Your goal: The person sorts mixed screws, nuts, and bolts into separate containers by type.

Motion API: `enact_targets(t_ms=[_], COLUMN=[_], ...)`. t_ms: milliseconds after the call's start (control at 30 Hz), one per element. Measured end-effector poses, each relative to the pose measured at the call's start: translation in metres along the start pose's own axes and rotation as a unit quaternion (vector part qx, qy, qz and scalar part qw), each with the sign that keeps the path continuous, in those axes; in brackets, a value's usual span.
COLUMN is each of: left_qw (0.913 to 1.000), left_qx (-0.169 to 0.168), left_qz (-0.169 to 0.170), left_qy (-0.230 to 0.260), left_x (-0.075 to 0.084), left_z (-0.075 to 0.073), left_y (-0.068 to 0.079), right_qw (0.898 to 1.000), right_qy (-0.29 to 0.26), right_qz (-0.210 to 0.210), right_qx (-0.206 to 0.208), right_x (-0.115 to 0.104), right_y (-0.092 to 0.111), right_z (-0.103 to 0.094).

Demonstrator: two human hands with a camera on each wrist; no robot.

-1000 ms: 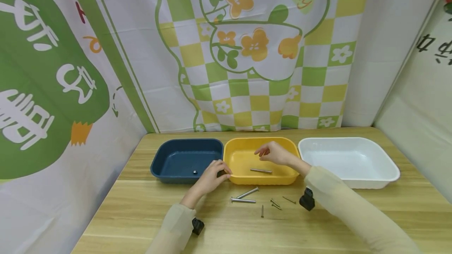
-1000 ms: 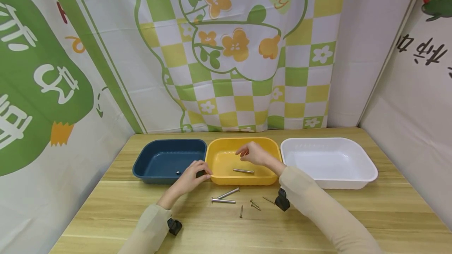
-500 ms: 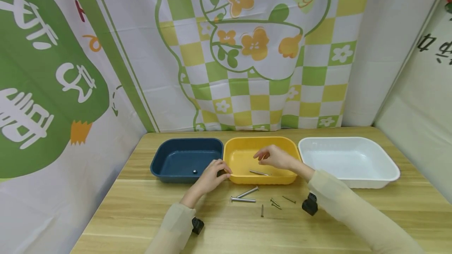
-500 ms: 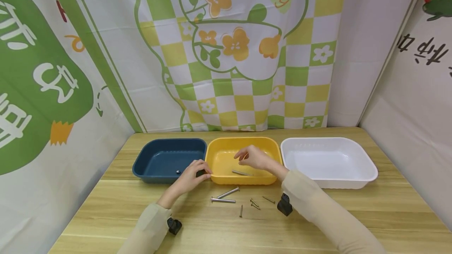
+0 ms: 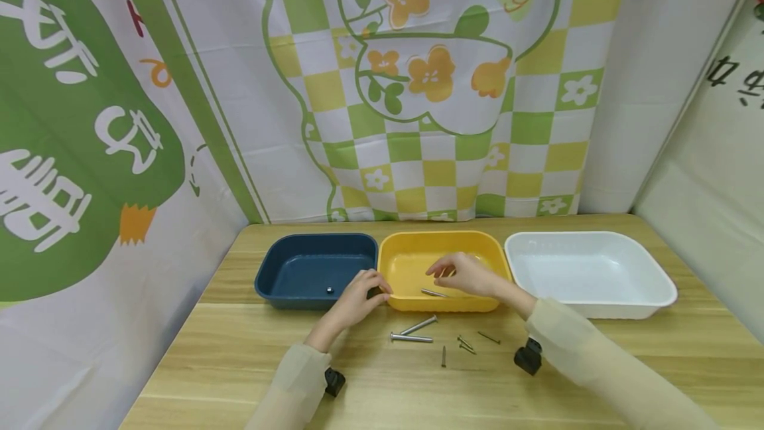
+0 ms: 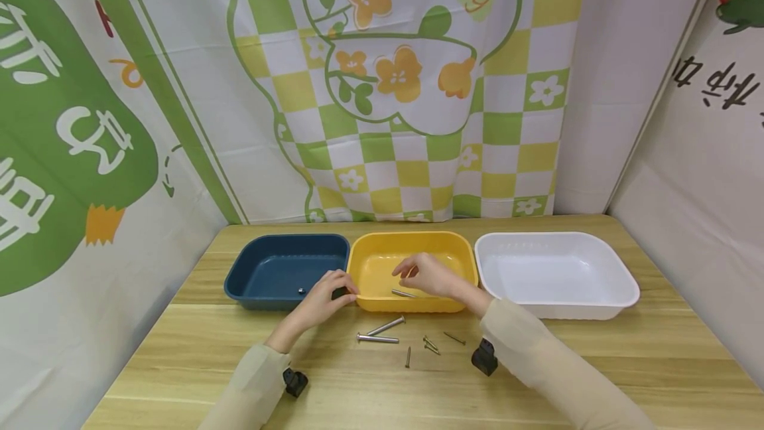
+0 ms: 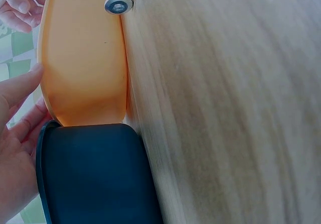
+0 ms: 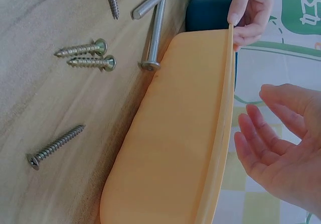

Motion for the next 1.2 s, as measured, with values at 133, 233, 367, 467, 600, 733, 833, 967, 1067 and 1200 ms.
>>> enact_targets(t_ms=[133, 233, 367, 467, 600, 733, 833, 967, 1067, 1200], left_qw=[1.0000, 1.0000, 0.9999, 0.9998, 0.9999, 0.9999, 0.9998, 0.9998, 0.9998, 0.9998], left_qx=[0.000, 0.000, -0.005, -0.007, -0.006, -0.007, -0.009, -0.009, -0.008, -0.009], left_qz=[0.000, -0.001, -0.009, -0.016, -0.015, -0.016, -0.016, -0.017, -0.016, -0.016], left_qy=[-0.002, -0.005, -0.006, -0.003, -0.003, 0.000, 0.002, 0.001, 0.000, -0.001], left_x=[0.000, 0.000, -0.001, -0.001, -0.001, -0.001, -0.001, -0.002, -0.003, -0.002], left_z=[0.000, 0.000, 0.001, 0.001, 0.001, 0.000, 0.001, 0.001, 0.002, 0.002], left_y=[0.000, 0.000, 0.000, 0.000, 0.000, 0.000, 0.000, -0.001, -0.001, -0.001], right_qw=[1.000, 1.000, 0.999, 0.999, 0.999, 0.998, 0.997, 0.996, 0.996, 0.994], right_qy=[-0.010, -0.015, -0.015, -0.007, 0.000, -0.005, -0.004, -0.007, -0.009, -0.007], right_qz=[-0.017, -0.025, -0.029, -0.035, -0.048, -0.069, -0.080, -0.086, -0.091, -0.107], right_qx=[-0.001, 0.000, 0.005, 0.012, 0.013, 0.012, 0.016, 0.019, 0.019, 0.019], right_x=[-0.004, -0.005, -0.007, -0.010, -0.015, -0.020, -0.022, -0.024, -0.025, -0.025], right_y=[0.003, 0.005, 0.009, 0.012, 0.016, 0.019, 0.021, 0.024, 0.026, 0.029], right_z=[0.002, 0.005, 0.008, 0.009, 0.011, 0.015, 0.018, 0.022, 0.026, 0.032])
Point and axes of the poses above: each hand's wrist, its own y-axis away from the middle knuckle, its own z-axis out of the palm, x = y × z, the point moved 4 cm from there along -y, towards the middle knuckle
